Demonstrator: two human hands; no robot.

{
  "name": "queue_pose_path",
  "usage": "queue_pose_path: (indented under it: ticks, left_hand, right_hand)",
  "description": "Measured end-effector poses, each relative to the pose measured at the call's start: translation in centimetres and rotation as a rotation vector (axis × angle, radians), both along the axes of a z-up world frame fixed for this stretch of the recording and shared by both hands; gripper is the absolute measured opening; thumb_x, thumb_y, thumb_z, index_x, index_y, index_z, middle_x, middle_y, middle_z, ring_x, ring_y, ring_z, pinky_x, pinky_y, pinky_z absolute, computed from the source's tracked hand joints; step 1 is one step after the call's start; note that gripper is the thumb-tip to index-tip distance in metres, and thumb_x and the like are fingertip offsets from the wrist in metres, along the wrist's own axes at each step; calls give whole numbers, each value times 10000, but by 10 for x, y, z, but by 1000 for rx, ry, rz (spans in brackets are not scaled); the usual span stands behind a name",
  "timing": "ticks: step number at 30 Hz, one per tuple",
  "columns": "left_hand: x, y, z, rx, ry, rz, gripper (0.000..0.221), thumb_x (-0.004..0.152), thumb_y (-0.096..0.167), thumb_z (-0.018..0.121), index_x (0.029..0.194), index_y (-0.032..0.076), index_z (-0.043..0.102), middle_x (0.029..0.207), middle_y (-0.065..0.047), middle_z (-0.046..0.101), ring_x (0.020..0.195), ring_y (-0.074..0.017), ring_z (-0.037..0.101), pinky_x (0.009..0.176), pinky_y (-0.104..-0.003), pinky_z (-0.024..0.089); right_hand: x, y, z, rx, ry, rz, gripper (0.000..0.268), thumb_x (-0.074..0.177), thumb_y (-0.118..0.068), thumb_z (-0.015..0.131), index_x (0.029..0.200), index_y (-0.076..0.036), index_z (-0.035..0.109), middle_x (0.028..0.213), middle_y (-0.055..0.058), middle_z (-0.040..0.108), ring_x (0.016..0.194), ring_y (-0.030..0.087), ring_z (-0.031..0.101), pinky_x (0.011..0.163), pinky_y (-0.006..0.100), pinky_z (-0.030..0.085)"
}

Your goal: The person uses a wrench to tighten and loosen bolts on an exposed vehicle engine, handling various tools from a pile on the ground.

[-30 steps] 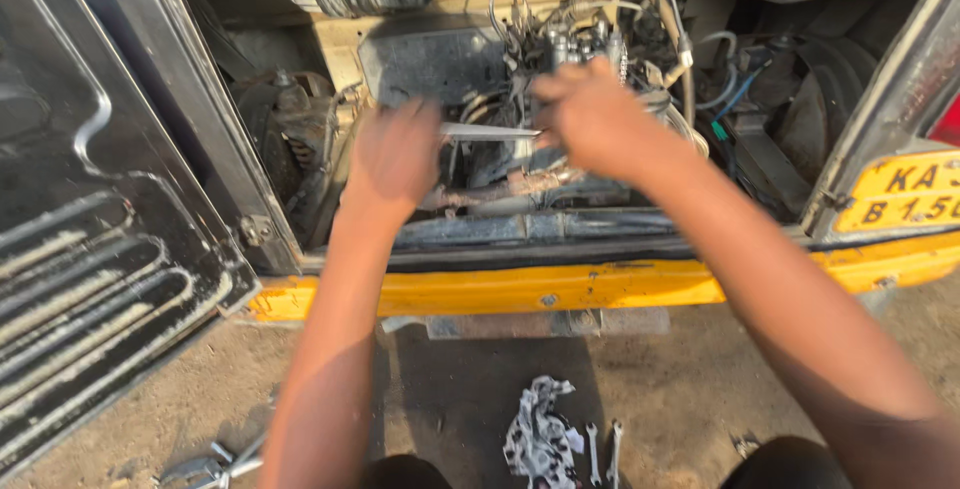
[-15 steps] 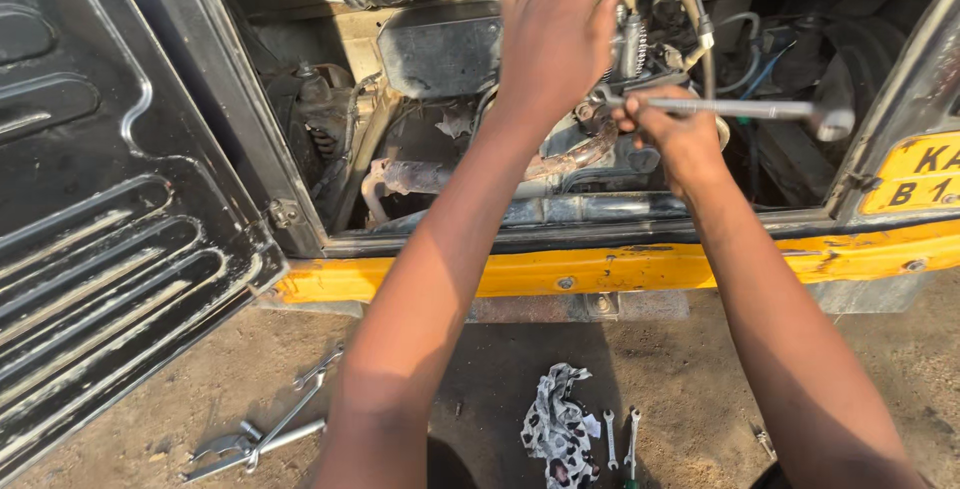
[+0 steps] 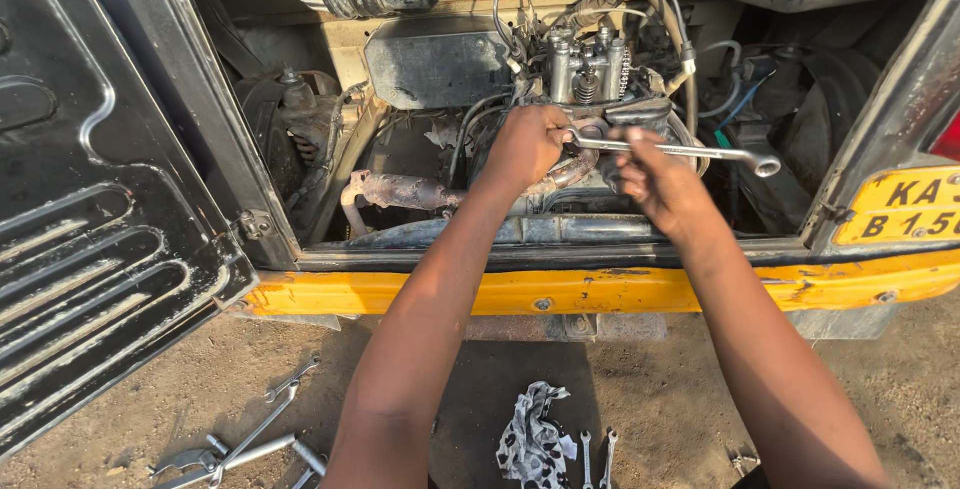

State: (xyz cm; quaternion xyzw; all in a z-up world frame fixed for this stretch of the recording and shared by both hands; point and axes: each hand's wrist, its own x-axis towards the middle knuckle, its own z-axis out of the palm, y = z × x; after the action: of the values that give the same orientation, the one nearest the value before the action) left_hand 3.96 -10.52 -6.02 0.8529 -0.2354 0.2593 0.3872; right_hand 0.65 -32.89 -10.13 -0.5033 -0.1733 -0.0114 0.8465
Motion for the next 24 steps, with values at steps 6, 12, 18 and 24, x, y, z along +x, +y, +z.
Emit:
queue_pose_path:
  ticks: [6,12,18,24]
  left_hand:
    - [-17,-1,13,84,46,99,143,868,184,746,958,76,771,943,-160,763,889,-317,735,843,-435,536]
    - [-15,-5,14,200,-62,142,116,881,137,740,888,23,718,907,-195,726,919,-400,699,800,-503,527]
    - [-10,-5,8,400,-250,139,57,896,78,685,930,46,717,890,-221,721,922,-392,731,780,-499,573]
    - [-10,-4,11,525,-368,79,258,915,-24,600,1156,44,661,1000,-229,713,969,-413,715,826,-509,569]
  right_hand:
    - [17,-47,-13,112,-63,-131,145,1045,-184,696,1004,-56,641,849,47,622,652,74,464,566,224,402]
    - [19,-56,-14,105,-202,-185,62,1062,-87,662,1073,-25,662,912,73,650,760,125,568,706,283,498]
    - [32,-62,-11,-29,-282,-253,60,1095,-58,633,1092,-10,670,945,82,663,789,150,587,746,310,512]
    - [41,-60,-11,6,-267,-240,50,1064,-40,628,1057,-22,674,915,83,656,755,139,566,682,296,470]
